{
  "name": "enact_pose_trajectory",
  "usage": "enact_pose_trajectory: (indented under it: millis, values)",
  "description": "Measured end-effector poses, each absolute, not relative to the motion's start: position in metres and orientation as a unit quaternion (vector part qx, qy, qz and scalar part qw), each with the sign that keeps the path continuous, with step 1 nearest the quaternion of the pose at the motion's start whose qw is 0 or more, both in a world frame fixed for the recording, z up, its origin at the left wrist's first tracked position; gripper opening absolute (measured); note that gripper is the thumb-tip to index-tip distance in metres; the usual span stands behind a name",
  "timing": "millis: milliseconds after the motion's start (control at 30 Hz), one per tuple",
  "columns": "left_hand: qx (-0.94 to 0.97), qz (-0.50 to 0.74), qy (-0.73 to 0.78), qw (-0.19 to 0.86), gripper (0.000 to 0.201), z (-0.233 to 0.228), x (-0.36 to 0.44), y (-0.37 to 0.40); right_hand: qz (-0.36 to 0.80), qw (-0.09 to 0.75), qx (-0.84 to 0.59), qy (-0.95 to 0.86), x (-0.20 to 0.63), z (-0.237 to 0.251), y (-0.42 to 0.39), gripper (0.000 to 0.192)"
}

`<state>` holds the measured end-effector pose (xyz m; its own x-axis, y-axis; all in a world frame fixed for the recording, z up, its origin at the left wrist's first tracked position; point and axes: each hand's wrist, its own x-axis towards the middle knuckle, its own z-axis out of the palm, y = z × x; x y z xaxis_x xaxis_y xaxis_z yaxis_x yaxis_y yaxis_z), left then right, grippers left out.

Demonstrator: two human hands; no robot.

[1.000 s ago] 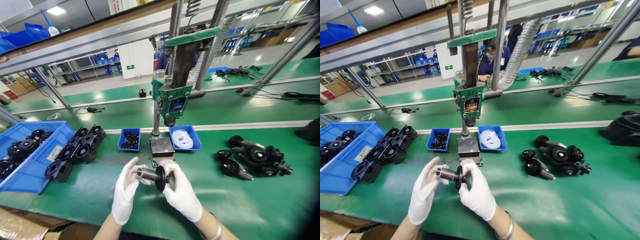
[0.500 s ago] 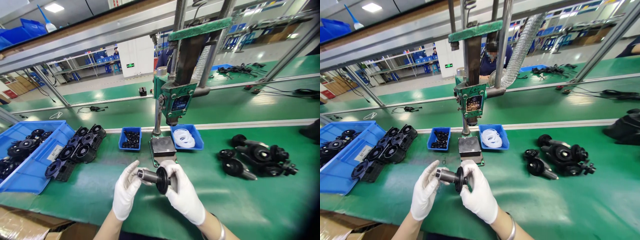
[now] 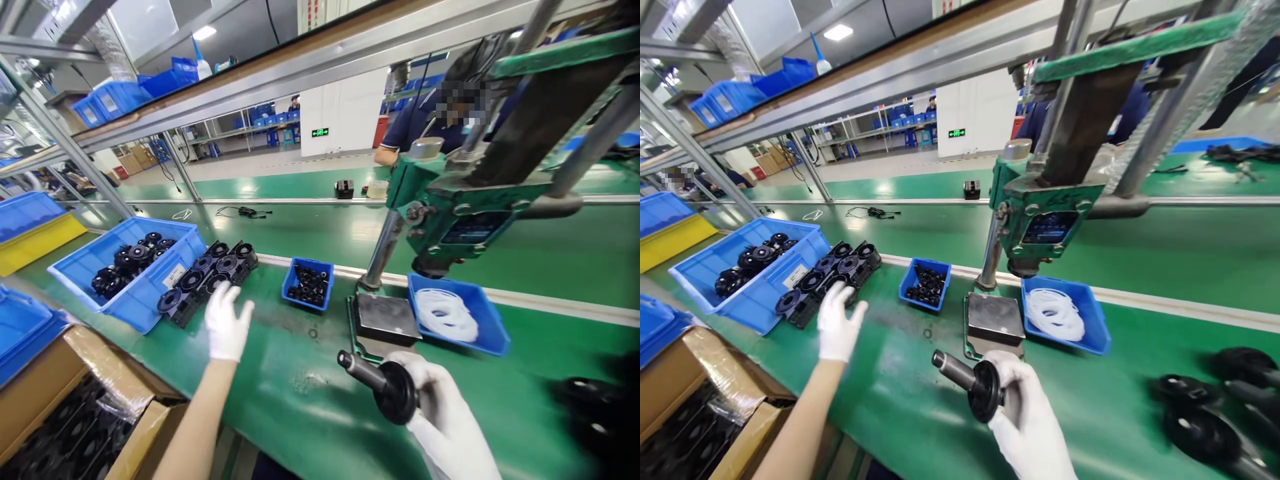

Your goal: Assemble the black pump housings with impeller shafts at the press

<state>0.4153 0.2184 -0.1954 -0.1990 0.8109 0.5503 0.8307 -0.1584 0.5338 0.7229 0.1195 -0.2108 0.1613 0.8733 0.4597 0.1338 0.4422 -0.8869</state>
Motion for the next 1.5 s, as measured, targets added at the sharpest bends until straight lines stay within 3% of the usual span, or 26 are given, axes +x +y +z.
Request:
enact_pose_trajectory:
  millis: [67,133,200,300,400,500,533,600,767,967,1200,1400,1500]
  values:
    - [-0.595,-0.278,-0.741,0.140,0.045,-0.185,0.378,0.237,0.312,0.627,-0.437,-0.564,0.726,-0.215,0.119,0.030]
    - [-0.622,-0.126,-0.753,0.174,0.037,-0.174,0.353,0.249,0.332,0.625,-0.437,-0.555,0.728,-0.218,0.117,0.031]
    - [-0.661,-0.054,-0.729,0.169,0.026,-0.167,0.344,0.254,0.346,0.624,-0.441,-0.544,0.730,-0.219,0.114,0.032]
    - [-0.742,-0.030,-0.657,0.133,0.014,-0.168,0.355,0.246,0.366,0.633,-0.445,-0.517,0.732,-0.215,0.106,0.035]
    - [-0.842,-0.031,-0.538,0.022,0.025,-0.182,0.383,0.226,0.379,0.659,-0.434,-0.483,0.738,-0.211,0.099,0.040]
    - [-0.873,-0.056,-0.480,-0.067,0.023,-0.196,0.419,0.202,0.377,0.687,-0.421,-0.457,0.746,-0.209,0.094,0.044]
    - [-0.878,-0.055,-0.469,-0.076,0.032,-0.198,0.432,0.194,0.375,0.694,-0.419,-0.450,0.748,-0.208,0.093,0.045]
    - [-0.892,-0.024,-0.444,-0.077,0.048,-0.197,0.459,0.182,0.372,0.705,-0.417,-0.437,0.752,-0.207,0.090,0.046]
    - [-0.909,0.073,-0.405,-0.069,0.021,-0.177,0.511,0.168,0.396,0.734,-0.386,-0.394,0.755,-0.204,0.083,0.047]
    - [-0.910,0.115,-0.395,-0.041,0.025,-0.172,0.528,0.164,0.494,0.761,-0.295,-0.300,0.756,-0.204,0.079,0.043]
    - [-0.909,0.020,-0.402,-0.104,0.019,-0.176,0.516,0.170,0.502,0.761,-0.269,-0.310,0.759,-0.200,0.075,0.040]
    - [-0.668,-0.449,-0.430,-0.409,0.021,-0.183,0.511,0.156,0.400,0.707,-0.374,-0.447,0.755,-0.200,0.067,0.033]
    - [-0.545,-0.556,-0.376,-0.501,0.022,-0.191,0.522,0.146,0.407,0.681,-0.377,-0.477,0.744,-0.205,0.064,0.027]
